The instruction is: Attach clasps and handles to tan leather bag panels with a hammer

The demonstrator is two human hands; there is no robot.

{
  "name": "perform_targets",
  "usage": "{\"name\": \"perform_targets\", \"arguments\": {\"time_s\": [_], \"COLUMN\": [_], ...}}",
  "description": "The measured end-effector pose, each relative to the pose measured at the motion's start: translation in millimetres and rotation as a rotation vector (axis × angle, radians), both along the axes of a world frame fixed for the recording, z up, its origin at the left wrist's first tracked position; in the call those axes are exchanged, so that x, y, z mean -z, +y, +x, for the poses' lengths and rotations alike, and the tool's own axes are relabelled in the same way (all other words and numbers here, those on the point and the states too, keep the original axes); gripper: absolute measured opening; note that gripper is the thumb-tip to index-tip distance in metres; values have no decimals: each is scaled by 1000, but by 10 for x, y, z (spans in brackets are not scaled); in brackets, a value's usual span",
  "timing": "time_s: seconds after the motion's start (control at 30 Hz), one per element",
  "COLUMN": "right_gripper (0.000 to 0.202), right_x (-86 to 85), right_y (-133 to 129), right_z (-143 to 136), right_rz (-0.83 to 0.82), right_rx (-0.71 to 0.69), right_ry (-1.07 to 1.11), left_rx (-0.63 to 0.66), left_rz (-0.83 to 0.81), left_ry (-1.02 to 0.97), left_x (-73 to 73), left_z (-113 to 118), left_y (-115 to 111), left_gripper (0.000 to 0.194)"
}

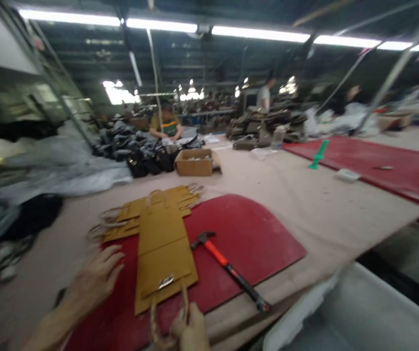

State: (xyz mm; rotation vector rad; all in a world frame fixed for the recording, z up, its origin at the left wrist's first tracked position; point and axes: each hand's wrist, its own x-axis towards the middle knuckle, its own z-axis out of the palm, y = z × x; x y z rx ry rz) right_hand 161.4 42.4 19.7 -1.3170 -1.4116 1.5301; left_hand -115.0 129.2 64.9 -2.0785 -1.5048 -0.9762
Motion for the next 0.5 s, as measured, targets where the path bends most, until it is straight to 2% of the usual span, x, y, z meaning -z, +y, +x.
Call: {"name": "perform_targets", "arguments": {"time_s": [0.03, 0.1, 0.17, 0.23, 0.3, 0.37, 0.5], "right_gripper": [31, 35, 37, 38, 41, 42, 46], "right_x": [91, 227, 297, 315, 305, 284, 243], "right_y": [-36, -65, -77, -105, -143, -165, -126], "right_z": [-47, -84, -57, 0, 51, 79, 85], "right_rz": [-94, -260, -332, -347, -365, -357, -379], "right_rx": [5, 85, 128, 111, 100, 124, 111], "right_ry": [51, 141, 159, 140, 121, 96, 52], "left_rx": [-47, -145, -229, -269, -304, -355, -475], "left_rz": [-116, -308, -370, -367, -345, -321, -348], "left_ry": [35, 22, -66, -147, -210, -264, -353], "left_x": [154, 452, 699, 853, 909, 894, 766], "left_z": [-116, -187, -134, -63, -41, -86, -327], "left_y": [-243, -651, -968, -1229, -1445, -1602, -1679], "left_gripper": [21, 23, 25, 25, 25, 26, 28]}}
